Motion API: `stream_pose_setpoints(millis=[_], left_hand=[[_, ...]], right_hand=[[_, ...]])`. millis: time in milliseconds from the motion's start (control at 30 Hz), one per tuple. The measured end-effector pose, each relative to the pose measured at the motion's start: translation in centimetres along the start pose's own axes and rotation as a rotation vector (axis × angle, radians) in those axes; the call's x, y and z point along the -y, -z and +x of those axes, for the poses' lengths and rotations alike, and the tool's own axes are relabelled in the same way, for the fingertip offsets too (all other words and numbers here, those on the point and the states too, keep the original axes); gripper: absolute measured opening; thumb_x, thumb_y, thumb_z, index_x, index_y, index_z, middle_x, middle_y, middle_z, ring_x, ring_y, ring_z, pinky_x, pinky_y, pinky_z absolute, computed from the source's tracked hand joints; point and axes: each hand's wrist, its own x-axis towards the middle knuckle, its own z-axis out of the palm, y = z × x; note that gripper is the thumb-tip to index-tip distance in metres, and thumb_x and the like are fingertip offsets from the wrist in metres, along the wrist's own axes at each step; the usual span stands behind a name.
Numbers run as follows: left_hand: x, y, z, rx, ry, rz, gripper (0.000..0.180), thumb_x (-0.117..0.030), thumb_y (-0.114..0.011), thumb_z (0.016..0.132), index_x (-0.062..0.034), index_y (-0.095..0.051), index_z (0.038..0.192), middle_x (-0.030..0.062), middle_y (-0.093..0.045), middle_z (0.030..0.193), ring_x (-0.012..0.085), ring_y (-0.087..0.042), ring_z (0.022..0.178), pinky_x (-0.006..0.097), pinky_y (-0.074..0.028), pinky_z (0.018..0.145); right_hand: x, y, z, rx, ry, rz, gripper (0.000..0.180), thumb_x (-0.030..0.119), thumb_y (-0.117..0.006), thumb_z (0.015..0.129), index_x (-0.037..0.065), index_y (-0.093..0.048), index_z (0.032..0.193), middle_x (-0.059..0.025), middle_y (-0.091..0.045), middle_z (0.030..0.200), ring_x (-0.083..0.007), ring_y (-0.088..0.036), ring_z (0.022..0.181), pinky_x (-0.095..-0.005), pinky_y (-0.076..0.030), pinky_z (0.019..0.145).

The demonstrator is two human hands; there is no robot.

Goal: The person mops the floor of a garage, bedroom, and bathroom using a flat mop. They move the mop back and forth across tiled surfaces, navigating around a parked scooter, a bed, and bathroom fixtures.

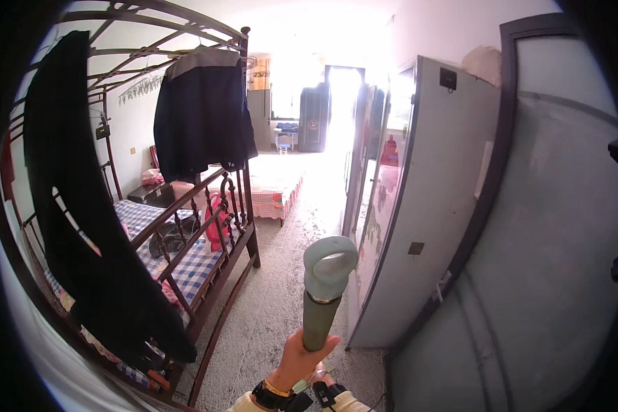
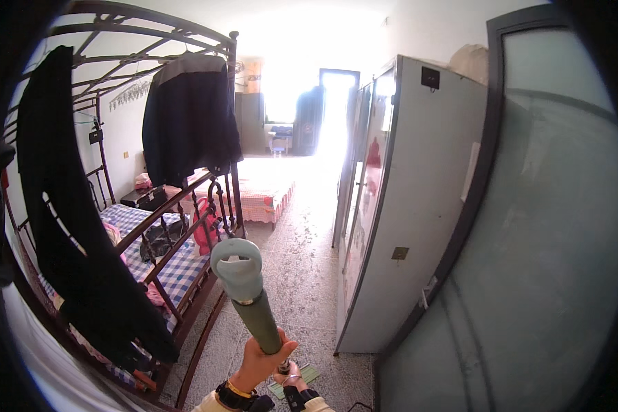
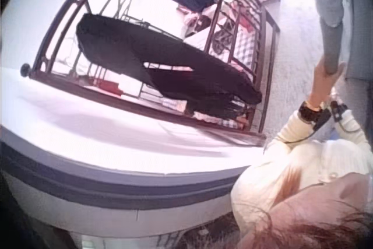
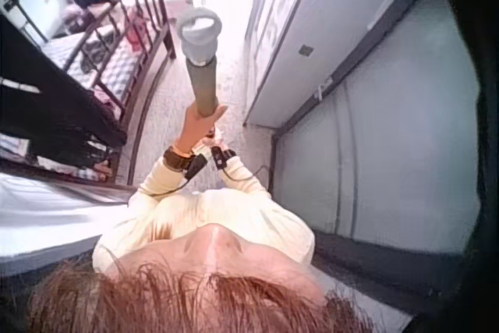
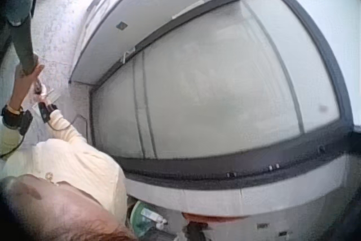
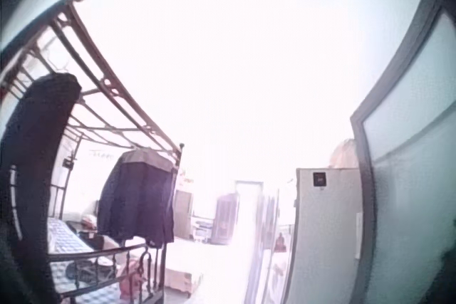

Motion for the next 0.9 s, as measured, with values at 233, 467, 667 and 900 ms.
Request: stream_pose_setpoints(millis=[233, 467, 667, 900], left_hand=[[8.2, -2.1, 16.8, 0.023, 0.061, 0.090, 0.017, -0.006, -0.073, 0.079, -0.0029, -0.058, 0.087, 0.0015, -0.060, 0.077, 0.0077, -0.056, 0.072, 0.025, -0.046, 0.061], [16.9, 0.6, 31.5, 0.023, 0.149, -0.029, 0.021, -0.002, -0.072, 0.079, -0.0041, -0.054, 0.089, 0.0042, -0.061, 0.082, 0.0111, -0.059, 0.078, 0.026, -0.050, 0.070], [26.7, 6.2, 45.2, 0.148, 0.181, -0.236, 0.029, -0.007, -0.072, 0.079, 0.0004, -0.056, 0.102, 0.0052, -0.065, 0.085, 0.0095, -0.062, 0.073, 0.023, -0.050, 0.065], [33.4, 14.3, 65.6, 0.248, 0.107, -0.076, 0.019, -0.009, -0.073, 0.080, -0.0062, -0.056, 0.085, 0.0006, -0.060, 0.076, 0.0069, -0.055, 0.071, 0.023, -0.046, 0.061]], right_hand=[[8.5, -12.8, 13.4, 0.014, -0.066, -0.119, 0.021, 0.023, -0.047, 0.091, 0.006, -0.058, 0.084, -0.0064, -0.063, 0.080, -0.0203, -0.062, 0.072, -0.0342, -0.055, 0.068], [13.5, -23.2, 28.2, 0.023, -0.126, -0.246, 0.021, 0.022, -0.046, 0.090, 0.006, -0.057, 0.081, -0.0066, -0.063, 0.078, -0.0204, -0.061, 0.071, -0.0340, -0.054, 0.068], [15.8, -31.1, 43.8, 0.024, -0.124, -0.260, 0.021, 0.021, -0.046, 0.089, 0.006, -0.057, 0.078, -0.0068, -0.062, 0.076, -0.0205, -0.061, 0.071, -0.0339, -0.054, 0.068], [18.8, -43.9, 59.8, 0.015, -0.033, -0.212, 0.021, 0.019, -0.045, 0.087, 0.006, -0.056, 0.075, -0.0070, -0.062, 0.075, -0.0207, -0.061, 0.070, -0.0338, -0.054, 0.067]])
